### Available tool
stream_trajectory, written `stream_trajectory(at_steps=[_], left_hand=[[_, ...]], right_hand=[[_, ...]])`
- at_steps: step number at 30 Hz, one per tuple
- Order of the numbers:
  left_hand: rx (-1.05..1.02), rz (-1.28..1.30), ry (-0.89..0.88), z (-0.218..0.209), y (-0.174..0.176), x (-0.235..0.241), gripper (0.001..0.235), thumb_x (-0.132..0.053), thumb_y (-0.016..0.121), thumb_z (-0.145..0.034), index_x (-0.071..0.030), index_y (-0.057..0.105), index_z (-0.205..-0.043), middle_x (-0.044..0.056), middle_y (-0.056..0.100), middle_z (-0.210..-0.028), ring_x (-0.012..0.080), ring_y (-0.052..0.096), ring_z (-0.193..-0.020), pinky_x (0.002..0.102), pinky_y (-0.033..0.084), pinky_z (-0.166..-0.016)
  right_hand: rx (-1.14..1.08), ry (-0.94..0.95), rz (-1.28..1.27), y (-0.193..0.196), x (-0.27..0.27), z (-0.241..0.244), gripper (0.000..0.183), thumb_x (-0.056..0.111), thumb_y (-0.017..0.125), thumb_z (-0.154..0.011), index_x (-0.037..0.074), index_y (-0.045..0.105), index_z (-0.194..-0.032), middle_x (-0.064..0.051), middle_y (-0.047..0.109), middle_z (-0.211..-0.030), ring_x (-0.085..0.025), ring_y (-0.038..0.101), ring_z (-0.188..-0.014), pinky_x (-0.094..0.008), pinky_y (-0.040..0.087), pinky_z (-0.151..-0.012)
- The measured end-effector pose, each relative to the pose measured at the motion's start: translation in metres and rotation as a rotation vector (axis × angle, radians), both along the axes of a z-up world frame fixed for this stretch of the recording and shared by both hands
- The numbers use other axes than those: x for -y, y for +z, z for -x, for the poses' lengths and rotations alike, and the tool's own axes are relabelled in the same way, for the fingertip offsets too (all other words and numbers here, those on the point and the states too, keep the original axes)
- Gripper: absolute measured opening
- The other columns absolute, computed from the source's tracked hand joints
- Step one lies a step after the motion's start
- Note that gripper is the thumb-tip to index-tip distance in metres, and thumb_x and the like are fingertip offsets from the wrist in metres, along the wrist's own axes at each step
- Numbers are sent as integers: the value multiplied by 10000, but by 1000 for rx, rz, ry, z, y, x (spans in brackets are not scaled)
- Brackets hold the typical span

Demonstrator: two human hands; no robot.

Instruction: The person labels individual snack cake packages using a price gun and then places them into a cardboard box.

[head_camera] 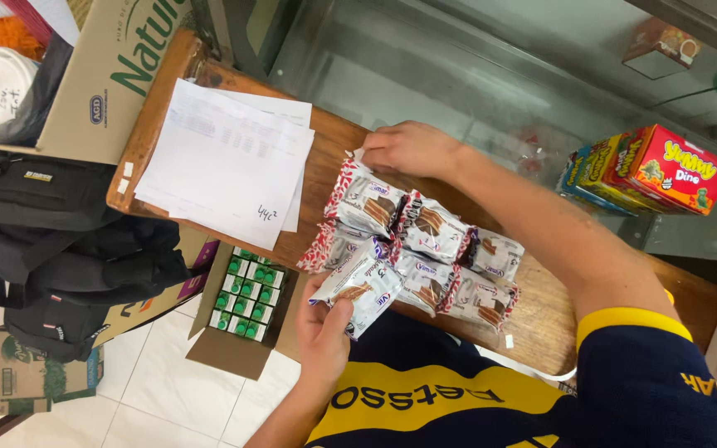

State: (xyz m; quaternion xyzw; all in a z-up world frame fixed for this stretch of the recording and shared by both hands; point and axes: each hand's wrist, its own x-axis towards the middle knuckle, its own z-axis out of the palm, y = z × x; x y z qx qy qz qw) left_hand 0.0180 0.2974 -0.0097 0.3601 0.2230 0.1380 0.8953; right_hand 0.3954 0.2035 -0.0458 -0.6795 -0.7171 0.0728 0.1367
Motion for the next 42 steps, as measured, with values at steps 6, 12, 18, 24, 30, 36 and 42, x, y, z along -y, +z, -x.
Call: stream_trajectory(at_steps=[6, 12, 18, 24, 30, 36, 42], left_hand=[[-56, -13, -43, -11, -4, -9, 558, -206, 801, -974, -36, 526, -1430, 236, 738, -1298, 273, 756, -1123, 349, 619, -855], [4, 14, -80, -14, -2, -6, 575, -237, 837, -971, -27, 528, -1409, 230, 743, -1288, 261, 762, -1091, 352, 622, -860], [19, -36, -167, -12, 18, -1, 490, -234, 801, -1002, -25, 543, -1363, 203, 732, -1276, 246, 750, -1092, 353, 628, -865], [4, -262, -167, -8, 22, 33, 462, -164, 793, -969, 14, 651, -1371, 176, 756, -1261, 221, 717, -1187, 388, 615, -995], [156, -584, -333, -21, 50, 83, 419, -132, 808, -987, 23, 683, -1355, 169, 781, -1230, 181, 656, -1186, 436, 569, -1044], [378, -1598, -9, -28, 52, 150, 397, -327, 960, -854, -136, 782, -1153, 107, 583, -1175, 294, 620, -1001, 440, 582, -949], [515, -1748, -311, -24, 96, 241, 265, -372, 862, -953, -205, 757, -1130, -3, 625, -1005, 216, 711, -883, 333, 636, -780]], right_hand=[[95, 72, 23, 7, 2, -2, 215, 139, 707, -1007, 108, 741, -1216, -25, 699, -1203, -269, 650, -1043, -434, 616, -768], [-28, -73, -156, 9, 12, 5, 48, 131, 717, -1085, 100, 750, -1101, -46, 766, -1084, -281, 720, -952, -432, 598, -759], [-149, -367, -252, 38, 28, 24, 316, 16, 823, -1064, 125, 662, -815, -23, 686, -810, -129, 656, -739, -222, 592, -637], [-865, -699, -423, 102, 114, 114, 388, 192, 724, -1101, 83, 620, -1459, -54, 791, -992, -134, 737, -866, -295, 601, -820], [-1363, -684, -507, 104, 201, 252, 260, 195, 783, -993, -35, 760, -1113, -44, 682, -776, -126, 671, -659, -291, 598, -575], [-1386, -991, -833, 52, 296, 327, 155, 100, 809, -1001, -29, 758, -1070, -36, 660, -755, -94, 626, -678, -252, 546, -636], [-1235, -1082, -873, 72, 376, 359, 146, 53, 798, -995, -29, 736, -1099, -83, 667, -793, -128, 653, -769, -282, 566, -680]])
